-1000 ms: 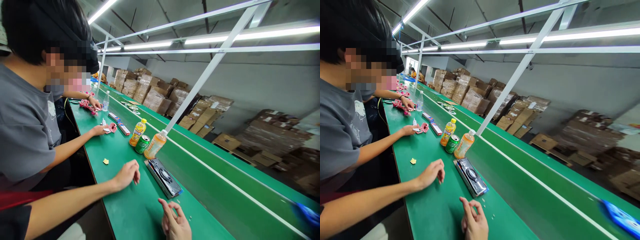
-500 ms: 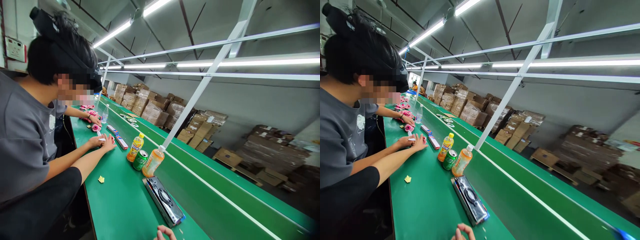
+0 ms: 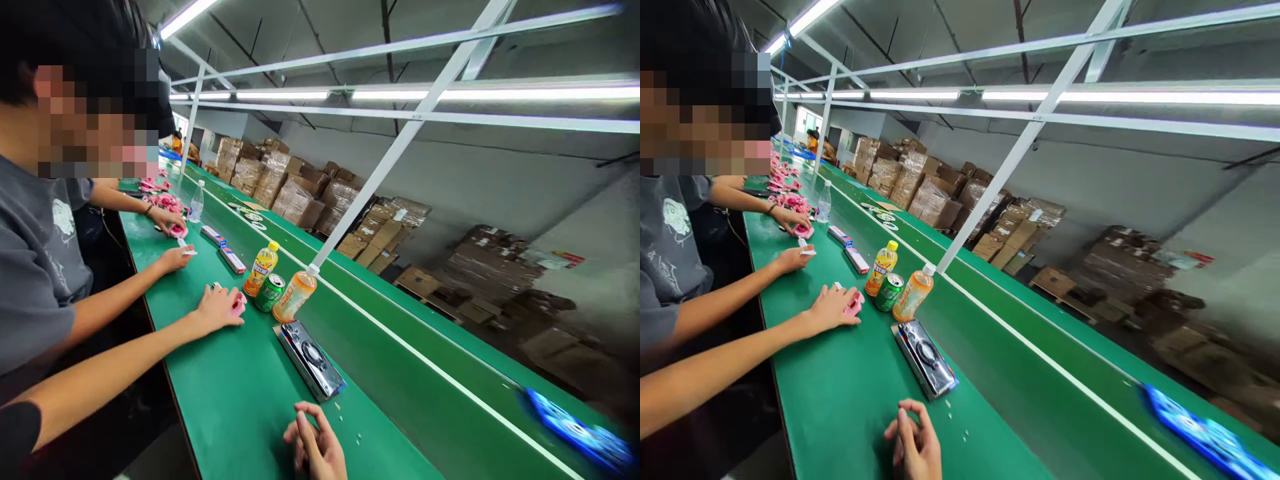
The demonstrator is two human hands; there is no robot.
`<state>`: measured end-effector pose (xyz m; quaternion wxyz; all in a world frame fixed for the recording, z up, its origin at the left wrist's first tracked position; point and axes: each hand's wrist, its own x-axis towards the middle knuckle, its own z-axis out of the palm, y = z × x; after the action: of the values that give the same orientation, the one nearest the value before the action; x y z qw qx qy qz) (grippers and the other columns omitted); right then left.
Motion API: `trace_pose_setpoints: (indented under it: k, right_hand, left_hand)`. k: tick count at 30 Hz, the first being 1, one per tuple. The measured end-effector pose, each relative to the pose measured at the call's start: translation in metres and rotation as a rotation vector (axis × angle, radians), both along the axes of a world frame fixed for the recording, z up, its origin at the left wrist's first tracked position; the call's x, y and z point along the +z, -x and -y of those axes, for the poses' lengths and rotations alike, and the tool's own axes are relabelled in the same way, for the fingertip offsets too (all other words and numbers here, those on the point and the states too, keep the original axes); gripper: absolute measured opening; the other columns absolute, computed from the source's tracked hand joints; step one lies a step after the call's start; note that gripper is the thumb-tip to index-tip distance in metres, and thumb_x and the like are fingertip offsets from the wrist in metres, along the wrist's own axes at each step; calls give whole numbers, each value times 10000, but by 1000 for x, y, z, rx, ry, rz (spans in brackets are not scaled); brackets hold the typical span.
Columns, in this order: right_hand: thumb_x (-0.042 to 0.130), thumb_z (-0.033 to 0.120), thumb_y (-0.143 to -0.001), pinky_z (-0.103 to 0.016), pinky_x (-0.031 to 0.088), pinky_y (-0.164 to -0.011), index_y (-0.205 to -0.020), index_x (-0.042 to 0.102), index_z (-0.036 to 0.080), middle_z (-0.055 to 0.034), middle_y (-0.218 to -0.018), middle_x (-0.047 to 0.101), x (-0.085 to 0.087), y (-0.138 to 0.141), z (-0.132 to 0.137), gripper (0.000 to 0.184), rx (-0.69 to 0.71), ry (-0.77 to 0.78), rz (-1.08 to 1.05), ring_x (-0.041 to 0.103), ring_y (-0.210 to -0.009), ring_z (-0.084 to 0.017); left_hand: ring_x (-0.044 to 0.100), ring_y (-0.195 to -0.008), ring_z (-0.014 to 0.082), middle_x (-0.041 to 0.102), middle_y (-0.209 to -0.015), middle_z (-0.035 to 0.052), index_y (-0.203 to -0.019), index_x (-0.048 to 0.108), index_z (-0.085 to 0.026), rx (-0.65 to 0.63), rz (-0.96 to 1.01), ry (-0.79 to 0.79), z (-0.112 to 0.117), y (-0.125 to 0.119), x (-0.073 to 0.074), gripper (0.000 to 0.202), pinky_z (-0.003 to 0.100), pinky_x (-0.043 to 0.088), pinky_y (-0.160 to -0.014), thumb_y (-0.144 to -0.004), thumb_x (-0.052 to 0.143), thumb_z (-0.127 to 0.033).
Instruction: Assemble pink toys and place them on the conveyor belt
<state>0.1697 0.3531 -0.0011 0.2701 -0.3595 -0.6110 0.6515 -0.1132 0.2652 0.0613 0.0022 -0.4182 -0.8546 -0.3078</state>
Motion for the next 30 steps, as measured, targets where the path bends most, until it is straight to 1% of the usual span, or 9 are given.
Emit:
trace_pose_setpoints:
  k: [3, 7, 10, 14, 16, 18, 21, 26, 30]
  right_hand:
    - [694, 857, -625, -149, 315, -394, -1123, 440, 164, -1, -740, 591, 13, -3, 2, 890, -3, -12, 25, 427, -484, -47]
    - [641, 842, -680, -174, 453, -514, -1132, 442, 167, 20, -785, 520, 16, -7, 10, 837, -185, -164, -11, 504, -633, -61]
    - [566, 830, -740, -174, 482, -599, -1137, 432, 161, 41, -765, 466, 10, -18, 16, 790, -352, -270, 24, 477, -627, -40]
    - [528, 779, -801, -179, 464, -584, -1069, 465, 138, 26, -767, 477, 6, -36, 28, 698, -520, -396, 57, 474, -617, -48]
    - [565, 716, -831, -171, 461, -617, -1044, 504, 128, 3, -806, 518, 8, -38, 40, 628, -573, -470, 66, 494, -658, -52]
    - [605, 644, -857, -164, 471, -682, -1029, 543, 123, -27, -876, 566, 14, -30, 56, 552, -596, -539, 56, 539, -746, -64]
    - [562, 518, -945, -164, 474, -722, -1062, 607, 135, -50, -969, 619, 28, 3, 82, 402, -360, -712, 108, 582, -810, -73]
    - [537, 274, -969, -237, 454, -907, -1301, 632, 211, -64, -1224, 636, 49, 68, 101, 350, 233, -987, 474, 612, -1083, -151]
    - [659, 200, -874, -215, 383, -720, -986, 733, 174, -53, -929, 671, 50, 89, 95, 137, 330, -932, 625, 609, -840, -140]
  left_hand:
    - [480, -1315, 440, 628, -1293, 241, -1409, 563, -100, -114, -13, 98, 0, -73, -16, 866, 641, 301, -1121, -681, 912, -415]
    - [462, -1321, 494, 472, -1475, 289, -1559, 400, -181, -123, 49, 136, 22, -166, -22, 1067, 661, 336, -1065, -668, 910, -473]
    - [376, -1410, 485, 374, -1576, 224, -1600, 302, -278, -68, 11, 64, 50, -193, -27, 1079, 651, 328, -1091, -712, 876, -494]
    - [551, -1242, 309, 572, -1397, 161, -1506, 471, -173, -27, -13, -63, 77, -145, -35, 501, 443, 454, -1010, -1030, 482, -328]
    - [541, -1206, 352, 591, -1316, 189, -1394, 576, -104, -25, -35, 67, 82, -104, -33, 462, 467, 446, -985, -999, 547, -343]
    - [528, -1182, 372, 593, -1256, 186, -1267, 645, -96, -164, -58, 179, 83, -71, -29, 475, 487, 421, -995, -923, 673, -421]
    - [544, -1104, 323, 600, -1145, 132, -1101, 665, -125, -372, -38, 225, 89, -50, -26, 413, 446, 415, -961, -914, 671, -493]
    - [539, -1014, 269, 593, -1041, 70, -987, 616, -155, -459, -11, 175, 111, -55, -40, 248, 382, 390, -864, -928, 667, -390]
    - [532, -996, 268, 595, -1024, 75, -965, 591, -158, -500, 67, 109, 117, -58, -51, 177, 401, 385, -876, -979, 542, -328]
